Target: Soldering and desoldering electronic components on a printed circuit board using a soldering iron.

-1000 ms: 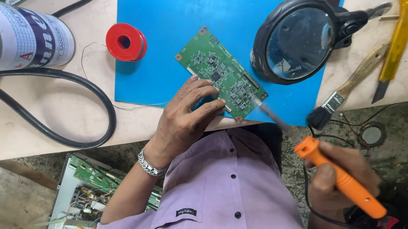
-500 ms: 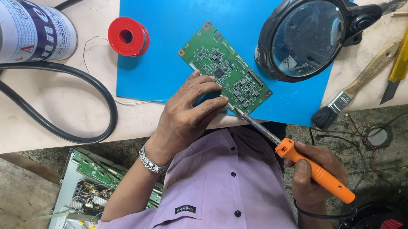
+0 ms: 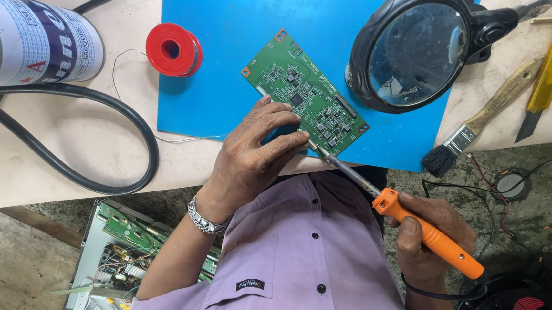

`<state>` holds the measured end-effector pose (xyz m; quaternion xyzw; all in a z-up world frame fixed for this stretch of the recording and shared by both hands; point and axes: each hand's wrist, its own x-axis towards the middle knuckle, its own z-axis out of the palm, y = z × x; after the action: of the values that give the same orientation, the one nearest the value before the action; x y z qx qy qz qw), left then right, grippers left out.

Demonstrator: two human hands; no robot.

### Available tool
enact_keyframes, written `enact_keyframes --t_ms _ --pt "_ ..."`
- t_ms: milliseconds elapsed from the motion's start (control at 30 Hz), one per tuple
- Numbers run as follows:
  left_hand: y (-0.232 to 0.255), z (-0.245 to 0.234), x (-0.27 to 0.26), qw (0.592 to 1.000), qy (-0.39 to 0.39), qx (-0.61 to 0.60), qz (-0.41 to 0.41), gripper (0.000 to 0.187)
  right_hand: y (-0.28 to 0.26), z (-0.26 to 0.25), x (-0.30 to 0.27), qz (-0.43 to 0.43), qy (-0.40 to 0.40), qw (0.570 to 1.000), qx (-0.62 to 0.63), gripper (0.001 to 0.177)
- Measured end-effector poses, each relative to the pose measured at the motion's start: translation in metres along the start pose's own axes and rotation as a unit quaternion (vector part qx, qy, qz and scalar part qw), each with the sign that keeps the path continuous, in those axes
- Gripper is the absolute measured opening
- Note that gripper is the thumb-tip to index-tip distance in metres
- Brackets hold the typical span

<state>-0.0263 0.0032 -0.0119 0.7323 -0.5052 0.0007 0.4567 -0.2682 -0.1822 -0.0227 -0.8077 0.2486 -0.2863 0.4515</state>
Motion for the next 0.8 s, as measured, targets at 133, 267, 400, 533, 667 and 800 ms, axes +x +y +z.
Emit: enact_keyframes --t_ms 133,267,400,533,667,800 --pt "0.0 0.001 -0.001 1.0 -0.001 0.004 -0.003 0.014 0.005 -0.003 -0.002 -0.005 0.01 1.0 -0.018 0.026" --pt "0.0 0.0 -0.001 1.0 -0.002 0.0 0.001 0.016 0.0 -0.002 0.001 0.006 0.001 1.0 -0.024 0.025" --pt "-0.002 0.001 -0.002 1.0 -0.003 0.008 0.004 0.018 -0.001 0.0 0.006 0.011 -0.01 1.0 0.013 0.022" --pt "-0.002 0.001 -0.002 1.0 -0.003 0.008 0.003 0.02 -0.004 0.001 0.01 0.004 -0.012 1.0 0.029 0.028" --pt "-0.001 0.001 -0.002 1.0 -0.004 0.011 0.001 0.018 -0.001 -0.002 0.009 -0.002 -0.013 1.0 0.028 0.025" --pt "-0.001 0.001 -0.001 1.0 -0.006 0.014 0.002 0.017 0.006 -0.006 0.004 -0.02 0.009 0.999 -0.027 0.024"
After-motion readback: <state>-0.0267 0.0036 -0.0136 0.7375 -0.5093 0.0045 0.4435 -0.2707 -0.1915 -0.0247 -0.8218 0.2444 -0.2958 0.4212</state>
